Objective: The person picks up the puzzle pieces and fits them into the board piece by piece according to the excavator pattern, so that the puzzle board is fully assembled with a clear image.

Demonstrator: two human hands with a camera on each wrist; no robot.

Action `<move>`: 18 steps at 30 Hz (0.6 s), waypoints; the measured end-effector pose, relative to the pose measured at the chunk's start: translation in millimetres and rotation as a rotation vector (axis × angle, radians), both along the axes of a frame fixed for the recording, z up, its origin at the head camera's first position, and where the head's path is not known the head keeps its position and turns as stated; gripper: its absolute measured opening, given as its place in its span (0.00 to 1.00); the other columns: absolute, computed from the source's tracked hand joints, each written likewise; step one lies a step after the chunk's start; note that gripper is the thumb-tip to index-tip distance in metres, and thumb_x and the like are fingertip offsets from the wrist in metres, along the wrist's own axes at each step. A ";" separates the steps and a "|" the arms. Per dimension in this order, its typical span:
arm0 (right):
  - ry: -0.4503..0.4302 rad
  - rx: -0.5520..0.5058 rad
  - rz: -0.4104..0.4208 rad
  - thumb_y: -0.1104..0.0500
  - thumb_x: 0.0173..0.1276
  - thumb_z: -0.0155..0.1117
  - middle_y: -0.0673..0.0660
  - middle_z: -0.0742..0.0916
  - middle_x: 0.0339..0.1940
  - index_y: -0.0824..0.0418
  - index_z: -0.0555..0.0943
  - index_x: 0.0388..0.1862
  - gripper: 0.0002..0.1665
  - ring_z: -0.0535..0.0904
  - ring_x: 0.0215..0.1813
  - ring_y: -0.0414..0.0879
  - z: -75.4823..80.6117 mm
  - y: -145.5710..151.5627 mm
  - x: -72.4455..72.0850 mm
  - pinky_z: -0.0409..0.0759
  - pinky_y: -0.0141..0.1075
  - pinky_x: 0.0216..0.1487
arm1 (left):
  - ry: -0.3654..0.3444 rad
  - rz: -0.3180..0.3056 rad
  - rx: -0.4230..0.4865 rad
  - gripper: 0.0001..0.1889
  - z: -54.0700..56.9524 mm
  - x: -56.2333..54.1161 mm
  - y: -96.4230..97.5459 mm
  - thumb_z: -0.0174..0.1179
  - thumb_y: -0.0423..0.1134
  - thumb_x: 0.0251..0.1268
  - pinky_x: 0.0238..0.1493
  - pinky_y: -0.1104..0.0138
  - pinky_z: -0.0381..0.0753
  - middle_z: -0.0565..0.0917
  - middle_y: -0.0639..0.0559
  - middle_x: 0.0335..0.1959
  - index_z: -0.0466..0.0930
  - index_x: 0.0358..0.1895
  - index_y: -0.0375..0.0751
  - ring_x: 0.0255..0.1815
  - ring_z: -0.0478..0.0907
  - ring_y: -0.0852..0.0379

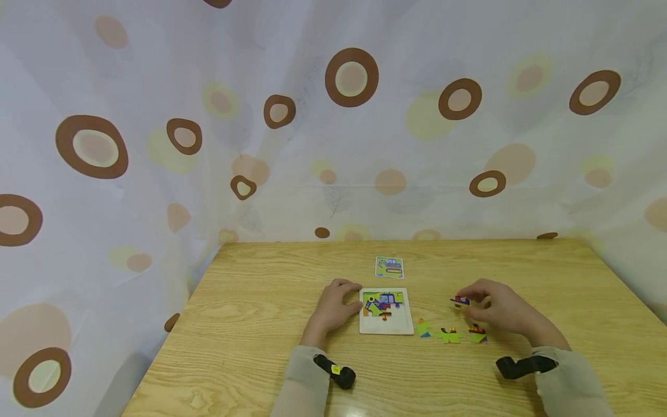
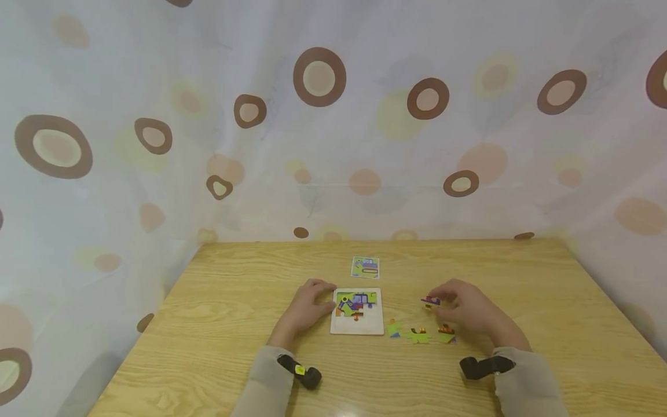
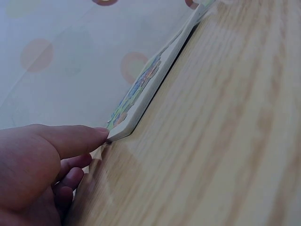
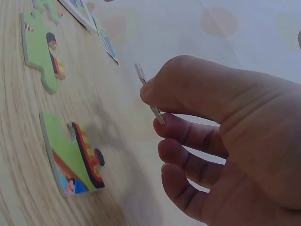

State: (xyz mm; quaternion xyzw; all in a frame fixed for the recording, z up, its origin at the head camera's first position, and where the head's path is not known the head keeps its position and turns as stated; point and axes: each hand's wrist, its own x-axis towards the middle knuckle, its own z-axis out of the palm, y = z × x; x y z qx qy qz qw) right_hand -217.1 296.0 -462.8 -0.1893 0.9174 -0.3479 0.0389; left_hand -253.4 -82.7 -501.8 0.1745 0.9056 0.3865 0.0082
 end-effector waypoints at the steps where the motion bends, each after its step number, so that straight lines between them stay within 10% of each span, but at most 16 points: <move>1: 0.013 0.003 0.003 0.58 0.64 0.71 0.51 0.82 0.44 0.61 0.83 0.55 0.21 0.75 0.44 0.46 0.4 -1.0 -0.2 0.79 0.37 0.40 | 0.004 -0.002 -0.002 0.19 -0.6 -0.3 0.0 0.63 0.40 0.67 0.65 0.48 0.66 0.74 0.45 0.60 0.80 0.60 0.44 0.63 0.69 0.42; 18: 0.090 -0.027 0.065 0.62 0.66 0.69 0.50 0.82 0.43 0.59 0.83 0.53 0.16 0.74 0.43 0.51 20.6 -33.1 -1.3 0.77 0.35 0.37 | -0.004 0.006 -0.007 0.19 -1.2 -0.7 0.5 0.63 0.40 0.67 0.65 0.49 0.66 0.74 0.46 0.60 0.80 0.61 0.45 0.64 0.68 0.43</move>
